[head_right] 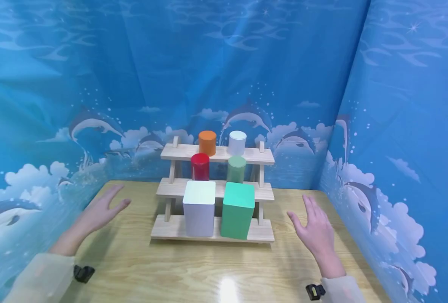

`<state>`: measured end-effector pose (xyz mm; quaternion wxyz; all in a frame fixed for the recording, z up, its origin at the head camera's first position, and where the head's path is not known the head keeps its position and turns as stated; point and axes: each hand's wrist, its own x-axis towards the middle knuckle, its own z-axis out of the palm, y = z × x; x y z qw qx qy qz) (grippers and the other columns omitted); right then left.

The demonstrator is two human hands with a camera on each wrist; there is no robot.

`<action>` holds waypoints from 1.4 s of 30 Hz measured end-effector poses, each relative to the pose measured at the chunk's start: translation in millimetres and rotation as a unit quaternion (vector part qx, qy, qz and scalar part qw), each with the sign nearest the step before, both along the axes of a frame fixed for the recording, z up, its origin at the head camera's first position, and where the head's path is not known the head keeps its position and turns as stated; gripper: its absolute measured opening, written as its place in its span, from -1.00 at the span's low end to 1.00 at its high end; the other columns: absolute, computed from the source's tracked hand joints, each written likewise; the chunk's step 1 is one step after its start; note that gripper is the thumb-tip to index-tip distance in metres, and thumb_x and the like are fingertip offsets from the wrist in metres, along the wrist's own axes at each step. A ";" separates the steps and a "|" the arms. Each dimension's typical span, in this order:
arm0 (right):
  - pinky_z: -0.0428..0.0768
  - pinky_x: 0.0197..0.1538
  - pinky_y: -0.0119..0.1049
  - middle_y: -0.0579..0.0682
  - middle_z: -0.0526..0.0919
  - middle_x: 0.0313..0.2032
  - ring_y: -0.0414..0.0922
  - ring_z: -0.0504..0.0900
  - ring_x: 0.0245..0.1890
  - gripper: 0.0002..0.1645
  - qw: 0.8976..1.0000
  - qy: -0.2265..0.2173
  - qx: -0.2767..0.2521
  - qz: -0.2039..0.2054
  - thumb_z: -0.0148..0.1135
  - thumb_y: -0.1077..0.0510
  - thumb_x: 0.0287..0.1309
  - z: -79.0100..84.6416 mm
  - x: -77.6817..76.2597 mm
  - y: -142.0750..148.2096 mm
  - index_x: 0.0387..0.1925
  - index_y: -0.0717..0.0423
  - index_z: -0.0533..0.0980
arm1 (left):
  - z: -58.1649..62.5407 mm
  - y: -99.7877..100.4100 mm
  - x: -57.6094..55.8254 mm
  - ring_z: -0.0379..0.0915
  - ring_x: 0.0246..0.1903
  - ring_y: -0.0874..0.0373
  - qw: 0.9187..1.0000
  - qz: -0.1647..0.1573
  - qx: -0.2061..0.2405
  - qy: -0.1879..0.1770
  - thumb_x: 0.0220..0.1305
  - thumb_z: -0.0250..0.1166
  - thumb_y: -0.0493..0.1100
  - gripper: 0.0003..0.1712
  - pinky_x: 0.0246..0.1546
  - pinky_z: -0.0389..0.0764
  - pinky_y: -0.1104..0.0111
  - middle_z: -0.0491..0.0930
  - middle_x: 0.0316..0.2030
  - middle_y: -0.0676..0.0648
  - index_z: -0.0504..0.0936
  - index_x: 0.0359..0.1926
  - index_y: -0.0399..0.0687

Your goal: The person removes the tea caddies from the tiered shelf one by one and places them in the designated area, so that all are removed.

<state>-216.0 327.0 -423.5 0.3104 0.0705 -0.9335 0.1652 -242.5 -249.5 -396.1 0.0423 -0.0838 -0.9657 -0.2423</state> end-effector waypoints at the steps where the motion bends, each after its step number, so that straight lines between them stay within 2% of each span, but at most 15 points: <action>1: 0.35 0.00 0.29 0.32 0.34 0.20 0.33 0.35 0.09 -0.19 1.000 0.007 -0.006 0.002 0.17 -0.14 0.18 0.4 0.1 -1.3 0.33 0.18 0.20 | -0.9 0.7 -1.1 -0.12 0.27 -0.42 1.000 -0.003 0.011 -0.001 0.31 -0.15 0.37 -0.04 0.14 0.02 -0.30 -0.06 0.33 -0.45 -0.02 0.40 -0.29; 8: 0.41 -0.05 0.23 0.28 0.44 0.12 0.29 0.42 0.03 -0.32 0.997 0.043 -0.053 0.029 0.24 -0.02 0.14 2.8 -3.3 -12.6 0.22 0.22 0.34 | -5.7 3.0 -11.1 0.04 0.20 -0.44 0.997 -0.013 0.072 -0.007 0.31 -0.09 0.33 -0.10 0.11 0.12 -0.29 0.07 0.31 -0.42 0.04 0.40 -0.24; 14: 0.43 -0.09 0.18 0.26 0.49 0.06 0.20 0.48 -0.05 -0.39 0.993 0.041 -0.096 0.052 0.25 0.06 0.13 1.1 -5.1 -23.5 0.19 0.22 0.38 | -9.0 5.3 -16.8 0.05 0.22 -0.39 0.994 0.003 0.113 -0.009 0.24 -0.01 0.38 -0.04 0.12 0.20 -0.23 0.10 0.31 -0.40 0.09 0.39 -0.23; 18: 0.45 -0.14 0.18 0.25 0.52 0.01 0.19 0.49 -0.08 -0.41 0.992 0.040 -0.103 0.065 0.25 0.08 0.14 -0.6 -6.2 -30.1 0.18 0.22 0.38 | -11.7 8.4 -21.8 0.08 0.22 -0.36 0.988 0.007 0.155 -0.004 0.24 0.04 0.34 -0.07 0.13 0.25 -0.16 0.14 0.29 -0.40 0.14 0.36 -0.25; 20: 0.48 -0.13 0.11 0.23 0.52 0.03 0.16 0.50 -0.08 -0.43 0.988 0.036 -0.126 0.083 0.25 0.14 0.14 -0.5 -6.9 -33.1 0.18 0.22 0.39 | -13.2 10.6 -24.8 0.11 0.21 -0.34 0.984 0.012 0.177 -0.005 0.23 0.07 0.33 -0.09 0.12 0.29 -0.13 0.17 0.28 -0.38 0.17 0.35 -0.25; 22: 0.54 -0.09 -0.06 0.21 0.51 0.04 0.11 0.52 -0.07 -0.47 0.980 0.025 -0.167 0.107 0.23 0.21 0.16 0.5 -7.9 -35.9 0.17 0.22 0.40 | -14.8 13.2 -28.6 0.14 0.20 -0.34 0.981 0.015 0.195 -0.009 0.22 0.08 0.32 -0.09 0.09 0.33 -0.12 0.17 0.28 -0.37 0.19 0.33 -0.26; 25: 0.54 -0.09 -0.45 0.18 0.51 0.06 -0.06 0.54 -0.06 -0.52 0.961 -0.005 -0.241 0.138 0.16 0.27 0.21 2.7 -8.8 -39.4 0.17 0.21 0.40 | -18.3 17.8 -35.4 0.19 0.17 -0.32 0.976 0.018 0.217 -0.020 0.20 0.09 0.33 -0.09 0.05 0.41 -0.08 0.17 0.29 -0.36 0.21 0.32 -0.24; 28: 0.49 -0.11 -0.62 0.18 0.49 0.06 -0.17 0.53 -0.06 -0.54 0.939 -0.036 -0.300 0.166 0.09 0.31 0.25 3.5 -10.3 -42.0 0.19 0.26 0.37 | -22.5 22.9 -42.6 0.21 0.17 -0.31 0.970 0.016 0.239 -0.035 0.18 0.11 0.35 -0.06 0.02 0.45 -0.04 0.15 0.29 -0.36 0.20 0.33 -0.24; 30: 0.50 -0.10 -0.60 0.17 0.46 0.07 -0.15 0.52 -0.03 -0.53 0.927 -0.052 -0.323 0.184 0.07 0.34 0.25 3.2 -12.2 -44.3 0.20 0.30 0.33 | -25.3 25.9 -47.0 0.22 0.17 -0.30 0.965 0.017 0.260 -0.044 0.16 0.13 0.35 -0.05 0.01 0.48 0.00 0.15 0.29 -0.36 0.20 0.33 -0.23; 33: 0.52 -0.08 -0.55 0.15 0.44 0.08 0.02 0.49 0.01 -0.50 0.914 -0.066 -0.342 0.209 0.08 0.40 0.22 2.1 -15.1 -48.4 0.21 0.35 0.31 | -28.9 29.1 -52.9 0.21 0.17 -0.28 0.953 0.013 0.297 -0.051 0.20 0.16 0.28 -0.10 0.00 0.51 0.06 0.16 0.28 -0.36 0.19 0.33 -0.25; 37: 0.51 -0.05 -0.53 0.22 0.41 0.12 0.08 0.44 0.07 -0.45 0.909 -0.073 -0.341 0.227 0.12 0.40 0.19 0.1 -17.4 -54.9 0.22 0.33 0.29 | -33.3 31.7 -59.7 0.25 0.16 -0.24 0.935 0.009 0.350 -0.051 0.27 0.21 0.05 -0.27 -0.01 0.52 0.10 0.21 0.25 -0.35 0.23 0.30 -0.27; 42: 0.50 0.05 -0.37 0.31 0.32 0.20 0.15 0.33 0.14 -0.37 0.901 -0.078 -0.339 0.260 0.17 0.43 0.13 1.2 -20.1 -64.1 0.26 0.33 0.25 | -38.4 35.1 -67.0 0.28 0.14 -0.22 0.923 0.007 0.381 -0.059 0.27 0.23 -0.08 -0.35 -0.02 0.53 0.15 0.25 0.23 -0.34 0.26 0.28 -0.28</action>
